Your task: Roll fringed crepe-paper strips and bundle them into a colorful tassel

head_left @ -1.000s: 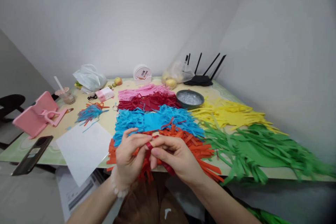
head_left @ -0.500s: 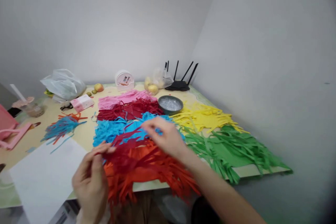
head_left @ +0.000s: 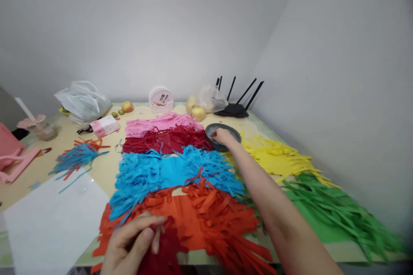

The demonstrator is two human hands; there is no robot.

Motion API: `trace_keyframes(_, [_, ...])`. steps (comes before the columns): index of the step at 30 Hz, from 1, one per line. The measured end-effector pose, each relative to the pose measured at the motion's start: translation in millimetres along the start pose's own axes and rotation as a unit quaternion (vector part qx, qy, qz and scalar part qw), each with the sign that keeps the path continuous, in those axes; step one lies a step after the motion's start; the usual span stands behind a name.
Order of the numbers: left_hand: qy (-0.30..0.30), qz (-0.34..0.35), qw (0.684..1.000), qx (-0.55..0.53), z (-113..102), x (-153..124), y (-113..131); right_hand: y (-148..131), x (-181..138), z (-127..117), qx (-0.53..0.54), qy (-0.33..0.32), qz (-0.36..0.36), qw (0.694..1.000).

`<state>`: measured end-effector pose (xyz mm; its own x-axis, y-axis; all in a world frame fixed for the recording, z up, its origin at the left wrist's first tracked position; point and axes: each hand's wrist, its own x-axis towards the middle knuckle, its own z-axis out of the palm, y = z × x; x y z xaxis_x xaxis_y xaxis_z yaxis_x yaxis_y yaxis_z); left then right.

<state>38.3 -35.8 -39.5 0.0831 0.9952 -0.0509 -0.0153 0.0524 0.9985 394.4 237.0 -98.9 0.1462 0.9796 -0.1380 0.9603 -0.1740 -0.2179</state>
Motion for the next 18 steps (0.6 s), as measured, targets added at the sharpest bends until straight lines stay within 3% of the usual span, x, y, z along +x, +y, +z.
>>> trace_keyframes(5, [0.053,-0.052,0.994,-0.085,15.5,-4.4,11.3,6.8,4.7,3.0,-0.003,-0.001,0.014,1.0])
trace_keyframes(10, [0.03,-0.059,0.992,-0.107,22.0,-9.1,16.5,2.0,-3.7,-4.2,0.048,0.013,0.005,0.999])
trace_keyframes(15, [0.039,-0.031,0.996,-0.067,10.5,-9.1,13.2,-12.5,-29.3,-30.7,0.153,0.119,-0.011,0.981])
trace_keyframes(18, [0.059,0.054,0.997,-0.014,2.3,-1.5,13.1,-37.3,-72.0,-39.4,0.242,0.16,-0.076,0.954])
